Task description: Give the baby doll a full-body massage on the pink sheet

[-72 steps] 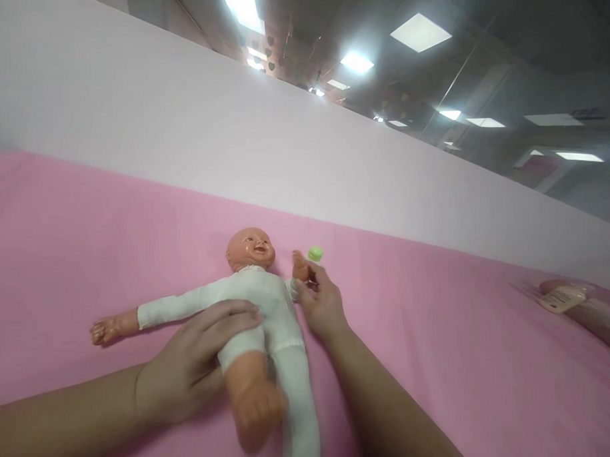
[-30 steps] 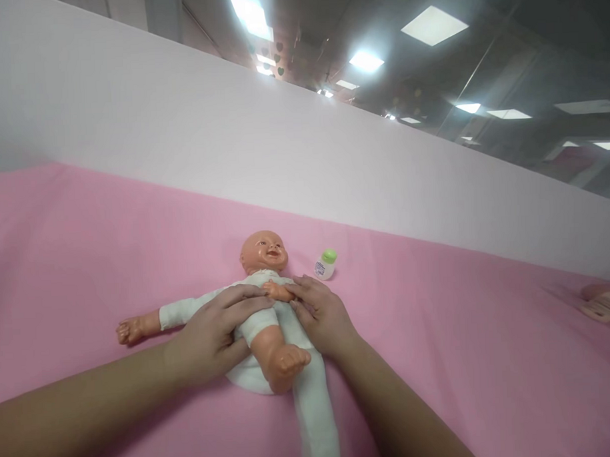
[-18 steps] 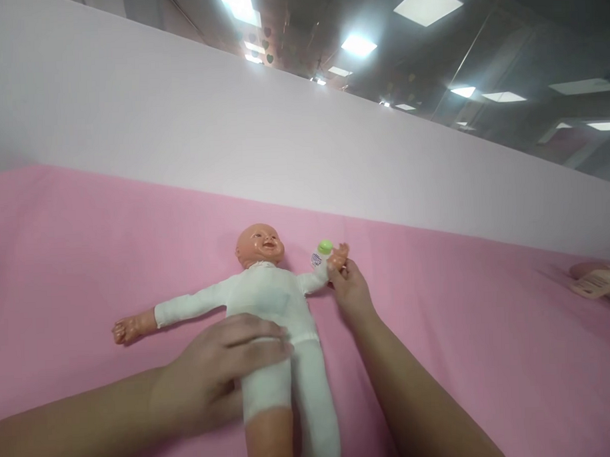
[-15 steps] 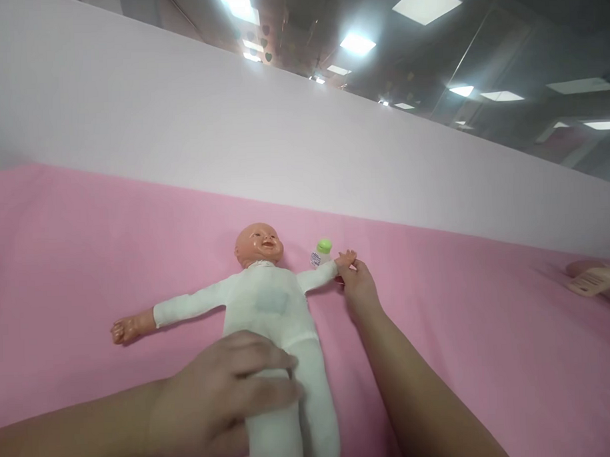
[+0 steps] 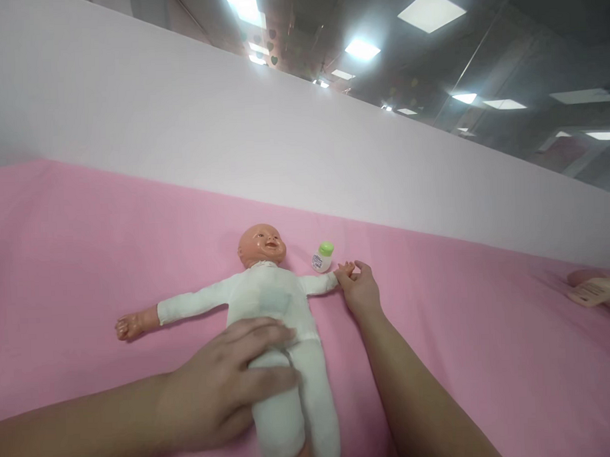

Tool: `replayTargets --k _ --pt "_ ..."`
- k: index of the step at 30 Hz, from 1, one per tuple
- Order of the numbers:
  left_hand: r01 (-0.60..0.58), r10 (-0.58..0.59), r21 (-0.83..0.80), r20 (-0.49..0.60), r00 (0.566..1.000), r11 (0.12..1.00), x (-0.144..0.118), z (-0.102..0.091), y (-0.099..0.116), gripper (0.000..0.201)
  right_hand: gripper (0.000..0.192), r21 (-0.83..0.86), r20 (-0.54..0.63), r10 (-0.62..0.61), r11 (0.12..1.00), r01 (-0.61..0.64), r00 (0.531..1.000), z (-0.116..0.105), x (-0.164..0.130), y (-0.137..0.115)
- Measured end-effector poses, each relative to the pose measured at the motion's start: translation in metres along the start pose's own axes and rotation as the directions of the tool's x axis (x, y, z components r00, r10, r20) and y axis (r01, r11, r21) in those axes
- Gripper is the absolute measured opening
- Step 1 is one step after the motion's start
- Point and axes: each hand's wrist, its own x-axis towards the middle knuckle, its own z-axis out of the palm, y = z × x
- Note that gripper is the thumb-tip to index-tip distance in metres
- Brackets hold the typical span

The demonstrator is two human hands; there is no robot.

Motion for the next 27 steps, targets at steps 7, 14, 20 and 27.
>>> replayTargets --k 7,14,20,27 --pt "0.316 -0.314 0.002 -0.103 0.944 0.949 -0.01 0.0 -0.04 0.049 0.055 0.256 0.035 -0.366 0.903 0.346 0.93 0.014 -0.045 -0.036" --pt "0.547 -0.569 -0.234 -0.032 0.822 0.804 -0.004 -0.002 -0.057 0.037 0.024 0.104 0.211 -0.707 0.703 0.703 0.675 0.033 -0.075 -0.048" --pt "0.54 -0.565 -0.258 -0.027 0.825 0.801 -0.002 0.0 -0.055 0.038 0.027 0.066 0.274 -0.671 0.727 0.683 0.688 0.033 -0.078 -0.051" --pt "0.437 -0.45 -0.127 -0.104 0.887 0.89 -0.01 0.001 -0.046 0.04 0.033 0.165 0.146 -0.441 0.893 0.418 0.885 0.023 -0.056 -0.042"
